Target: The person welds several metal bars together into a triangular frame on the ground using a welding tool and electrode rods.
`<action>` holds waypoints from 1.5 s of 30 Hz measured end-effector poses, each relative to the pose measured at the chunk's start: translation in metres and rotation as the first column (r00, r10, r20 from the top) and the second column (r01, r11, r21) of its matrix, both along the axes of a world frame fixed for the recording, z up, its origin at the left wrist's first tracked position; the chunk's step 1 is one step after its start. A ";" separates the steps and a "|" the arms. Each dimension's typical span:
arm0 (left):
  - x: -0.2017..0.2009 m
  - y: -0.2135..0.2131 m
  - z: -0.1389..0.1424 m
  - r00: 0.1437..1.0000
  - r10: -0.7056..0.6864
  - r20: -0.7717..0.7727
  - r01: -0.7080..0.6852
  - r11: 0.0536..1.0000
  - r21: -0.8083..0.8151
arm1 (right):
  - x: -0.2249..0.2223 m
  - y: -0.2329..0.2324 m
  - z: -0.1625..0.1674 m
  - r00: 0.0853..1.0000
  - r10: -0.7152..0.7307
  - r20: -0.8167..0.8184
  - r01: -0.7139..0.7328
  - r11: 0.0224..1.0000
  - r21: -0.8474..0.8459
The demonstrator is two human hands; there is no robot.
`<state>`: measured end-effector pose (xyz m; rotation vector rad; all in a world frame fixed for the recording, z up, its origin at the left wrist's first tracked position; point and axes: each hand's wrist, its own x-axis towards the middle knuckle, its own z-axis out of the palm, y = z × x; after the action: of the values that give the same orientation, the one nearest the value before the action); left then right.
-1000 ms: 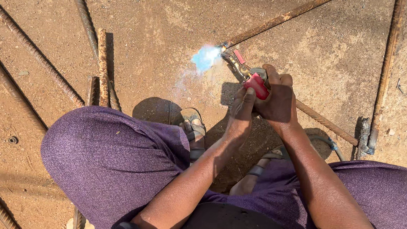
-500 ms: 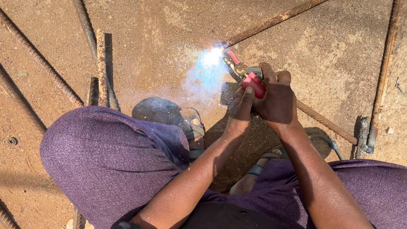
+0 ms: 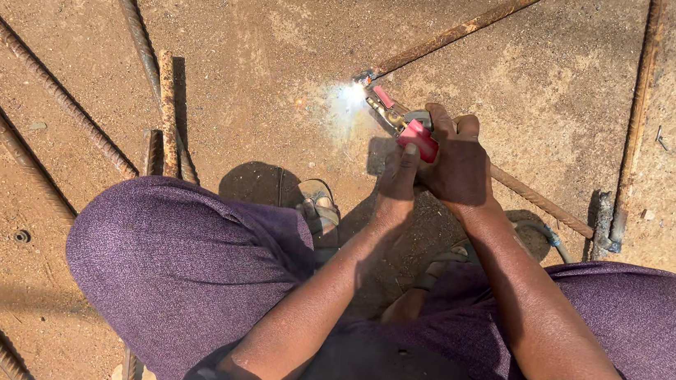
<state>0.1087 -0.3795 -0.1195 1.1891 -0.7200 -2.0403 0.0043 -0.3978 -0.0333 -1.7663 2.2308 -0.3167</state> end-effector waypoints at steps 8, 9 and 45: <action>0.005 -0.001 -0.004 0.975 -0.050 0.218 0.109 0.957 -0.269 | 0.000 0.007 -0.004 1.000 0.007 0.029 -0.005 0.998 -0.055; 0.007 -0.002 -0.002 0.985 -0.043 0.167 0.084 0.966 -0.246 | 0.000 0.008 -0.005 0.999 -0.010 0.031 0.011 0.999 -0.046; -0.156 -0.127 -0.034 -0.276 -0.254 0.927 0.918 -0.354 0.176 | -0.319 -0.004 0.098 0.420 -0.498 0.758 0.885 0.411 -0.221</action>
<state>-0.0469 -0.5069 -0.1540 0.6179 -3.5850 -1.0547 -0.3146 -0.4016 0.0651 -0.4316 2.3475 -1.7025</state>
